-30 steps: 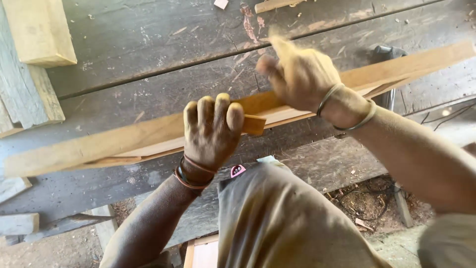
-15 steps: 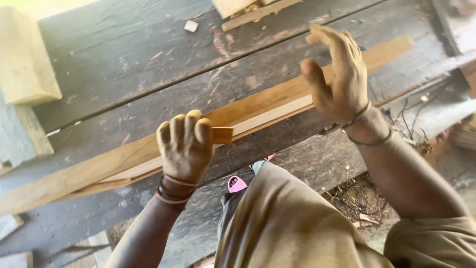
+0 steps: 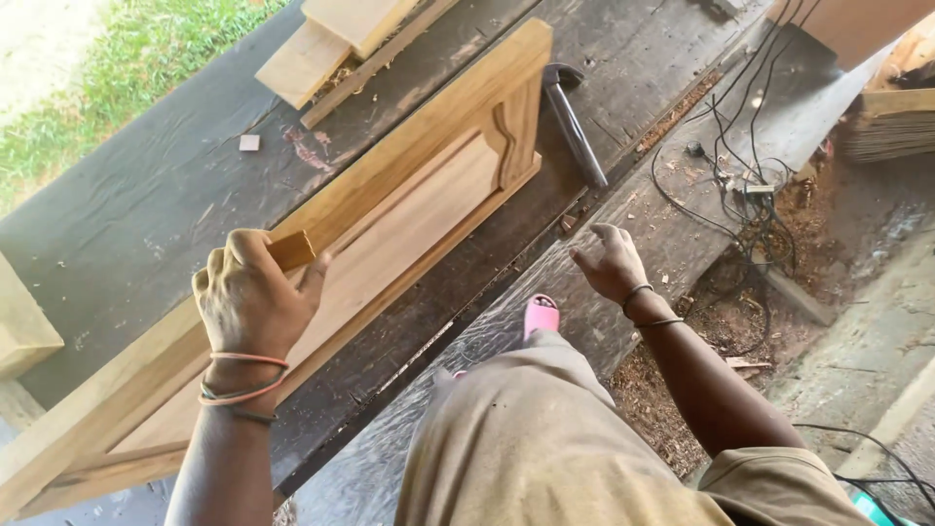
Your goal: The person assembles a wooden panel door frame on a workbench: they position rails around a raised panel, tap pieces into place with a hammer, fit small wooden shims into the joints, then lift and turn the assembled frame over to check the fit of the joints.
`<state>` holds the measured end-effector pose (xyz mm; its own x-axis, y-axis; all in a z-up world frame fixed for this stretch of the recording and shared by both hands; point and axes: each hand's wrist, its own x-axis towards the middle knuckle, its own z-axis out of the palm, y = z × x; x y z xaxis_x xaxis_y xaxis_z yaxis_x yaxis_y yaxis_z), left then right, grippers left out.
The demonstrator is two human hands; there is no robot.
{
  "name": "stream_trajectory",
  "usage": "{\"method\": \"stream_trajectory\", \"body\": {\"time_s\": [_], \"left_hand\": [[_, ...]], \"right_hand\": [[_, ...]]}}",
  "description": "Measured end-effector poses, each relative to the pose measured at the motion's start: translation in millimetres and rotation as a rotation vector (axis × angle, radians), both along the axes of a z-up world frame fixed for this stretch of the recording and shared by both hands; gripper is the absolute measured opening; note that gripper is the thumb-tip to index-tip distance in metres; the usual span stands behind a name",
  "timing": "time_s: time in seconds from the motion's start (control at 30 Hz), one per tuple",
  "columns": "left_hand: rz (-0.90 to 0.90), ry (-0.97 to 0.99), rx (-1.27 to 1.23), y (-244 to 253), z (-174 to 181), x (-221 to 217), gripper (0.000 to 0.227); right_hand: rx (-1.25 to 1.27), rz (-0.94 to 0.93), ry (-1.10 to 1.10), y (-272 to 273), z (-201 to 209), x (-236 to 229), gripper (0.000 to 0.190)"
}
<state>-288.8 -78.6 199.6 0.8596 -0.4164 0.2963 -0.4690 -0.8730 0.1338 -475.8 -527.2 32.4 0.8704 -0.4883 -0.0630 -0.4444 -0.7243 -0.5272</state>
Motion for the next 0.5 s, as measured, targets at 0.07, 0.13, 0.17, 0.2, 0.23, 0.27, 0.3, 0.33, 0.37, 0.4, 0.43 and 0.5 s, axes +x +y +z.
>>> {"method": "stream_trajectory", "body": {"time_s": [0.07, 0.13, 0.17, 0.2, 0.23, 0.27, 0.3, 0.33, 0.37, 0.4, 0.43, 0.5], "left_hand": [[0.019, 0.071, -0.086, -11, -8, 4, 0.06], [0.003, 0.024, -0.076, -27, -9, 7, 0.059], [-0.013, -0.021, -0.071, -36, -10, 9, 0.057], [-0.005, -0.024, -0.067, -47, -8, 10, 0.057], [-0.008, -0.042, -0.057, -57, -6, 12, 0.058], [-0.007, -0.056, -0.046, -68, -5, 12, 0.058], [0.005, -0.057, -0.043, -76, -8, 14, 0.058], [0.027, -0.032, -0.032, -84, -11, 16, 0.058], [0.049, -0.007, -0.021, -91, -13, 17, 0.057], [0.075, -0.011, -0.014, -100, -13, 20, 0.057], [0.094, 0.024, -0.033, -109, -12, 22, 0.055], [0.159, 0.061, -0.041, -129, -13, 24, 0.053]], "right_hand": [[0.034, -0.037, 0.118, -13, -5, 4, 0.069], [0.051, -0.051, 0.114, -30, -11, 18, 0.067], [0.063, -0.065, 0.114, -39, -14, 26, 0.066], [0.066, -0.057, 0.11, -49, -16, 36, 0.066], [0.053, -0.044, 0.091, -59, -18, 45, 0.067], [0.04, -0.026, 0.074, -69, -21, 55, 0.067], [0.043, -0.014, 0.074, -78, -22, 63, 0.067], [0.06, -0.016, 0.097, -87, -23, 73, 0.064], [0.077, -0.018, 0.121, -95, -23, 82, 0.062], [0.082, 0.008, 0.118, -105, -28, 93, 0.062], [0.072, 0.038, 0.151, -113, -32, 104, 0.067], [0.068, 0.113, 0.189, -130, -40, 119, 0.072]]}}
